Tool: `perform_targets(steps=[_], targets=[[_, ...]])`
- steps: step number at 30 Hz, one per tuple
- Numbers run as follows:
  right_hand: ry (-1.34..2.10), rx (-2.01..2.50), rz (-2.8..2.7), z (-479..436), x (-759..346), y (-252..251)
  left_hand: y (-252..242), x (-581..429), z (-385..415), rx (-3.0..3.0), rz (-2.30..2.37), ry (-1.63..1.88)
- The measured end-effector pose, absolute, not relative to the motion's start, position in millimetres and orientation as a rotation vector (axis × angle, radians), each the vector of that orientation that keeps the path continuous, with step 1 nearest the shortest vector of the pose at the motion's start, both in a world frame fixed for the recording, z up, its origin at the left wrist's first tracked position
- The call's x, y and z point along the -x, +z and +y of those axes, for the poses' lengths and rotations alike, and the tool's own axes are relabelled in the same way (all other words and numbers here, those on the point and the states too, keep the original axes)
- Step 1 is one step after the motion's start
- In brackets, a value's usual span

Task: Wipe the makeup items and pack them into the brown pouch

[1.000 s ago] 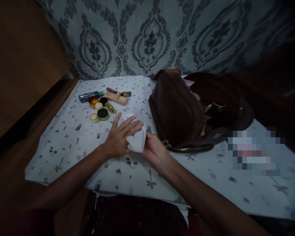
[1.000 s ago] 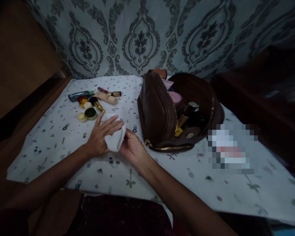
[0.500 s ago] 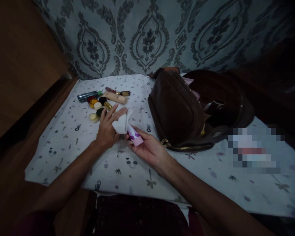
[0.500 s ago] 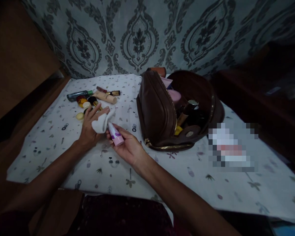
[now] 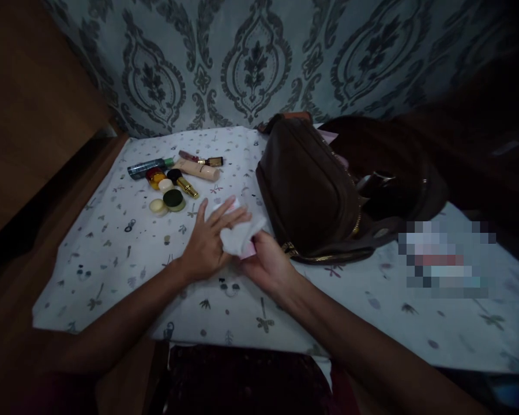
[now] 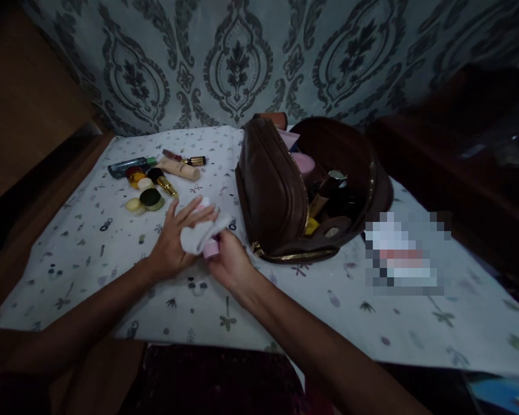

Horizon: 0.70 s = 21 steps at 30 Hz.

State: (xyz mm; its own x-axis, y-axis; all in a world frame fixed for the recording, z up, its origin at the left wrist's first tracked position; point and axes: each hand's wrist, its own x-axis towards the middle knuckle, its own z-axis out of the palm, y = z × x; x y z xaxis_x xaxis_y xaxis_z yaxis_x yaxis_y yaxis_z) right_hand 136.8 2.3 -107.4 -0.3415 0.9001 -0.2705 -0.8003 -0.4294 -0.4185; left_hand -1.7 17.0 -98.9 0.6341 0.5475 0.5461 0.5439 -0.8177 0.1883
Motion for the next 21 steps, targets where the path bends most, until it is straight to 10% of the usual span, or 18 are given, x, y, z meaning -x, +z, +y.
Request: perform_targets(steps=[21], targets=[[1.886,0.600,-0.268,13,-159,-113,-94,1,6,-2.772,0.649,0.885]])
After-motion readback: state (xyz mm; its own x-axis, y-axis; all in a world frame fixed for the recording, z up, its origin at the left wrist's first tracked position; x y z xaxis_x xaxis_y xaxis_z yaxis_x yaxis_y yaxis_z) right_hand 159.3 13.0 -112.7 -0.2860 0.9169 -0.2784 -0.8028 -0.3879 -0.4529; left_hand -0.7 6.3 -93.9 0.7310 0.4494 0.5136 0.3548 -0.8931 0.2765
